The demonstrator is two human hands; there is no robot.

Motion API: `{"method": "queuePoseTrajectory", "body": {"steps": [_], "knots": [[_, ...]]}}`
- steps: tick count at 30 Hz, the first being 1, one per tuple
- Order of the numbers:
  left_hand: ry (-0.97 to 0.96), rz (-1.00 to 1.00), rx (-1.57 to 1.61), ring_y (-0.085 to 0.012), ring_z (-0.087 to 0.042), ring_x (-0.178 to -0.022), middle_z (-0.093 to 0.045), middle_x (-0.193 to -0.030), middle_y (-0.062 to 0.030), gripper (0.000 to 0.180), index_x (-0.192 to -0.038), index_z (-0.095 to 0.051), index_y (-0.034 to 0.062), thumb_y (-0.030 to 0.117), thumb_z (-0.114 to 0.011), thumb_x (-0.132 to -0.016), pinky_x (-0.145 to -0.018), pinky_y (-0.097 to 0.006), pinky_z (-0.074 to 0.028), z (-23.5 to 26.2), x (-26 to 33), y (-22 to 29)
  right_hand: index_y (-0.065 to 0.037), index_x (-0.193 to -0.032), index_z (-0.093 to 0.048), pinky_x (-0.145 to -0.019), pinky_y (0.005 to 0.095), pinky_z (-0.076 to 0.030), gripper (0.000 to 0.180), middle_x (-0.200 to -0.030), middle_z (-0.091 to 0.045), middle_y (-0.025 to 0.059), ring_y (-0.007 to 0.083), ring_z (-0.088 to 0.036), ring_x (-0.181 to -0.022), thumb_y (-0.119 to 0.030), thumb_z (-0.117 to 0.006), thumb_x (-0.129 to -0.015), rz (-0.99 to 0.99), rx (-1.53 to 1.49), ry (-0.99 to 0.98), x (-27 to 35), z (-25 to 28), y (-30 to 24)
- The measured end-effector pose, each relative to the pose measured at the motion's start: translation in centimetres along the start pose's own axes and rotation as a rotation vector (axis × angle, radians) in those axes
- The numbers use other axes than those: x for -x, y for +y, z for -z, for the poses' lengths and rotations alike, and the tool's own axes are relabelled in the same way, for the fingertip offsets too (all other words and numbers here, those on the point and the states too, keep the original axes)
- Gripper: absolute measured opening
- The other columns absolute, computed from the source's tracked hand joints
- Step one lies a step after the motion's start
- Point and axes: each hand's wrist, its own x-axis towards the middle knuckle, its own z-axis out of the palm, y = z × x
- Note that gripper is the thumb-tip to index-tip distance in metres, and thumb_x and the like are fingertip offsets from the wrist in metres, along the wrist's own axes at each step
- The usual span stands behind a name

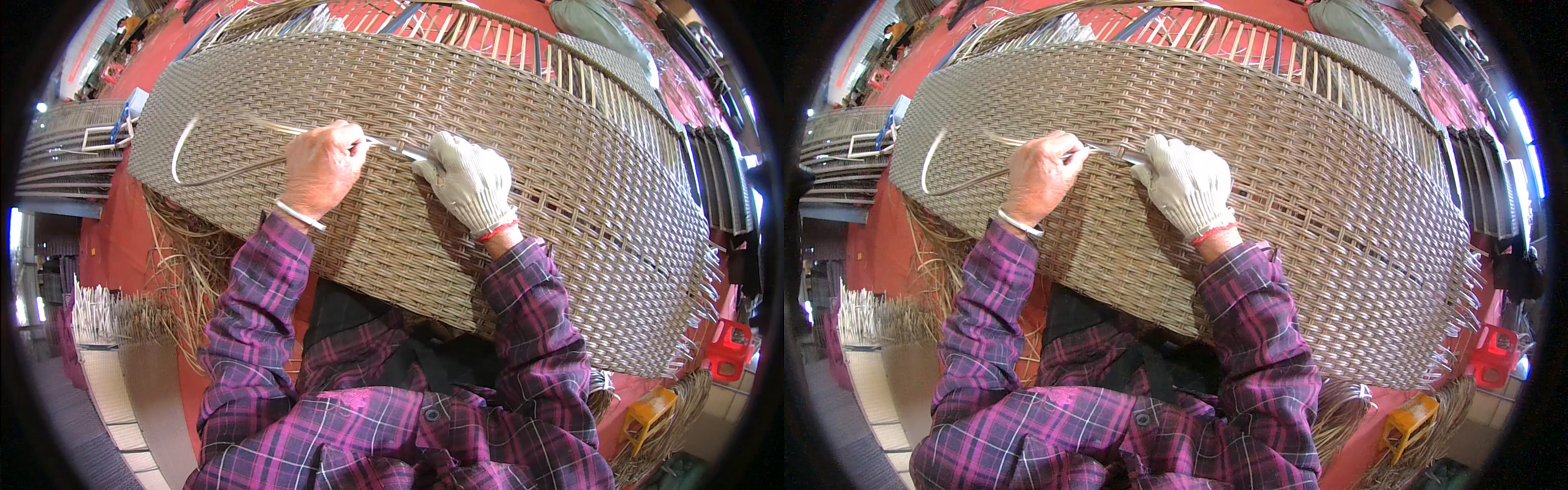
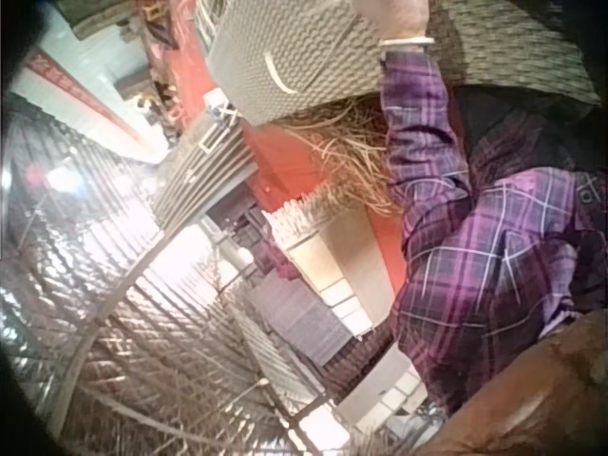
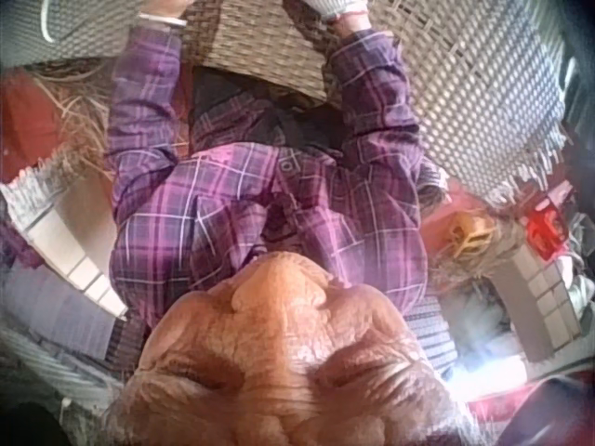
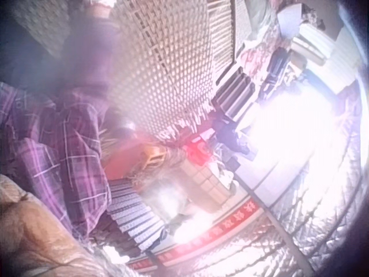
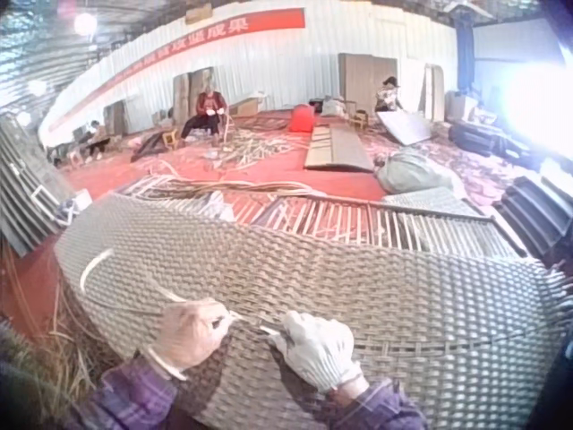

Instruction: The person weaves a large basket by hand, using a thin strip to interlace the vertical staves. They trim excess strip ends with shears and press the woven sections to tighten the pattern.

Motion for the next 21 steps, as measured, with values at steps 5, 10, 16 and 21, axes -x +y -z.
{"method": "queuePoseTrajectory", "body": {"steps": [5, 10, 16, 21], "knots": [[0.033, 0.01, -0.071, -0.0312, -0.064, -0.065, -0.063, -0.071, -0.0075, 0.013, -0.074, -0.06, 0.0077, 0.011, -0.069, -0.082, -0.058, -0.042, -0.048, -0.6, -0.5, 1.2, -0.014, -0.087, -0.06, -0.059, 0.0431, -0.05, 0.03, -0.076, -0.066, 0.0072, 0.029, -0.067, -0.069, -0.042, -0.07, -0.087, 0.008, 0.026, 0.02, 0.1, -0.2, 0.0], [-0.013, 0.088, 0.094, -0.0319, -0.065, -0.064, -0.064, -0.067, -0.0078, 0.012, -0.071, -0.06, 0.0094, 0.012, -0.068, -0.08, -0.056, -0.043, -0.048, -0.8, -1.0, 1.4, -0.014, -0.088, -0.06, -0.059, 0.0433, -0.05, 0.03, -0.076, -0.065, 0.0071, 0.0289, -0.067, -0.068, -0.042, -0.069, -0.087, 0.007, 0.018, 0.013, 0.2, -0.2, 0.0], [-0.047, 0.164, 0.177, -0.0199, -0.057, -0.052, -0.06, -0.061, -0.0066, 0.015, -0.072, -0.062, 0.0062, 0.013, -0.073, -0.079, -0.052, -0.033, -0.043, -1.4, -0.7, 1.0, -0.016, -0.088, -0.062, -0.058, 0.0428, -0.05, 0.032, -0.074, -0.067, 0.0065, 0.0312, -0.066, -0.065, -0.046, -0.072, -0.084, 0.012, 0.013, 0.054, 0.1, -0.4, 0.0], [-0.265, 0.103, 0.189, -0.0334, -0.065, -0.063, -0.063, -0.064, -0.0116, 0.012, -0.071, -0.064, 0.0091, 0.018, -0.069, -0.078, -0.057, -0.043, -0.049, -0.4, -2.2, 0.4, -0.015, -0.089, -0.06, -0.058, 0.0428, -0.049, 0.028, -0.074, -0.064, 0.0066, 0.0284, -0.066, -0.068, -0.041, -0.07, -0.087, 0.023, 0.013, 0.039, 0.2, -0.3, 0.0]]}}
